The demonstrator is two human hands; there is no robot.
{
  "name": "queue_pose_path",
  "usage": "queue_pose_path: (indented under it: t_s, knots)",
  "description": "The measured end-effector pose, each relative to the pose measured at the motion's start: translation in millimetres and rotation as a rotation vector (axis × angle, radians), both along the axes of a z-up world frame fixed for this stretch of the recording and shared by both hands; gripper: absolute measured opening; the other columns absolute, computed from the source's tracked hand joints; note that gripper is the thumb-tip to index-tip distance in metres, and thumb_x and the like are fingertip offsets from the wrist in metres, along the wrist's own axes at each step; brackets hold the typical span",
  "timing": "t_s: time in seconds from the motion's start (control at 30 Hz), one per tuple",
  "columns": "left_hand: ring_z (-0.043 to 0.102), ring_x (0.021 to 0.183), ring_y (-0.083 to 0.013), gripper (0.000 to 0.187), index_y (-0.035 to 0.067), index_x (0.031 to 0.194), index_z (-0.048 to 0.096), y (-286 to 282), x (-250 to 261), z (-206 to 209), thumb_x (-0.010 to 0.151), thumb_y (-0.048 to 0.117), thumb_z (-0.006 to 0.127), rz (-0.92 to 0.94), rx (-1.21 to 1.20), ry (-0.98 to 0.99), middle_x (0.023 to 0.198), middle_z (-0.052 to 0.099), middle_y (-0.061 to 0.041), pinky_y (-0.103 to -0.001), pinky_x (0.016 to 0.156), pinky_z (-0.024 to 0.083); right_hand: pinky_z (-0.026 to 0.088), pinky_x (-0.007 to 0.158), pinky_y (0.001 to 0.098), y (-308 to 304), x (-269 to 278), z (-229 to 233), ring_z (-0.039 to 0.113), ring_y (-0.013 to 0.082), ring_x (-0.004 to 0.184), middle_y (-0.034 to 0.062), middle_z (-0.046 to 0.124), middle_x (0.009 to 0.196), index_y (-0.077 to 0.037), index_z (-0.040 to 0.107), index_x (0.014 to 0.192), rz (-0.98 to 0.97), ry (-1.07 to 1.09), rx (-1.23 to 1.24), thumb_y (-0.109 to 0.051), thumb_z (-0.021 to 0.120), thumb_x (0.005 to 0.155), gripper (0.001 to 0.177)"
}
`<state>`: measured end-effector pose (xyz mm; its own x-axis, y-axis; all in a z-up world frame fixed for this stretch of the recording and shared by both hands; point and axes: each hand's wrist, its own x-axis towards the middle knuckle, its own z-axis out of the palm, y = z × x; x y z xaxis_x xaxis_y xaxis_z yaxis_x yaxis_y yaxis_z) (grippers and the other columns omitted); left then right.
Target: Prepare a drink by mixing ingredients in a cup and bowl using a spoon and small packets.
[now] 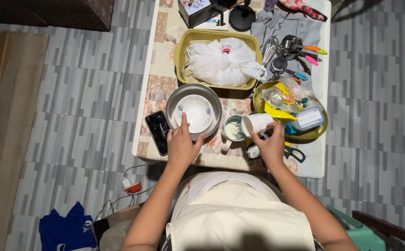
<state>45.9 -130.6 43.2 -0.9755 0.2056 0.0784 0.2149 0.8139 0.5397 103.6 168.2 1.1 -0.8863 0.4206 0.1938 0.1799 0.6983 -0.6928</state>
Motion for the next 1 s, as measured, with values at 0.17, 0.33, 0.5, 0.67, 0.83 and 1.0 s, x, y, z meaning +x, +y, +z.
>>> queue_pose_path:
  t_s: [0.17,0.33,0.5,0.67,0.83,1.0]
  knots:
    - [0.062,0.119,-0.0345,0.098,-0.001,0.16,0.019,-2,1,2,0.088,0.039,0.073,0.009,0.004,-0.029,0.126,0.069,-0.018,-0.06,0.108,0.037,0.05,0.096,0.0443,-5,-1,10,0.058,0.0386,0.113,0.0211,0.056,0.122,0.001,0.051,0.113,0.032,0.042,0.057,-0.021,0.092,0.074,0.06]
    - [0.062,0.12,-0.0346,0.098,0.0,0.16,0.018,-3,1,2,0.088,0.039,0.073,0.021,-0.004,-0.054,0.126,0.069,-0.018,-0.061,0.108,0.036,0.049,0.101,0.0445,-8,-1,17,0.056,0.0414,0.123,0.0239,0.053,0.132,0.001,0.051,0.111,0.055,0.064,0.103,-0.021,0.092,0.073,0.06]
    - [0.062,0.119,-0.0351,0.096,-0.001,0.159,0.018,-2,0,1,0.09,0.039,0.071,0.014,-0.023,-0.054,0.126,0.068,-0.019,-0.06,0.109,0.036,0.043,0.11,0.0573,-7,4,14,0.052,0.0439,0.134,0.0261,0.047,0.146,-0.002,0.053,0.119,0.182,0.115,0.269,-0.025,0.092,0.073,0.065]
    - [0.062,0.118,-0.0359,0.094,-0.002,0.159,0.019,1,1,-5,0.091,0.039,0.07,0.007,-0.037,-0.043,0.126,0.068,-0.02,-0.059,0.109,0.036,0.035,0.111,0.0696,-2,7,15,0.051,0.0435,0.137,0.0254,0.047,0.149,-0.004,0.054,0.122,0.278,0.165,0.436,-0.028,0.092,0.07,0.069]
    - [0.061,0.125,-0.0366,0.085,-0.001,0.158,0.023,20,-9,-18,0.096,0.035,0.068,-0.057,0.039,-0.08,0.134,0.065,-0.02,-0.053,0.113,0.037,0.044,0.104,0.0562,12,-19,3,0.057,0.0357,0.122,0.0222,0.054,0.131,-0.003,0.052,0.119,0.165,0.148,0.152,-0.023,0.09,0.073,0.063]
    - [0.046,0.139,-0.0438,0.092,-0.003,0.154,0.033,79,-47,57,0.08,0.023,0.082,-0.514,0.313,0.091,0.155,0.042,-0.028,-0.046,0.116,0.036,0.049,0.075,0.0261,33,-54,-15,0.056,0.0116,0.087,0.0043,0.057,0.103,-0.006,0.047,0.118,0.006,-0.059,-0.738,-0.015,0.081,0.088,0.046]
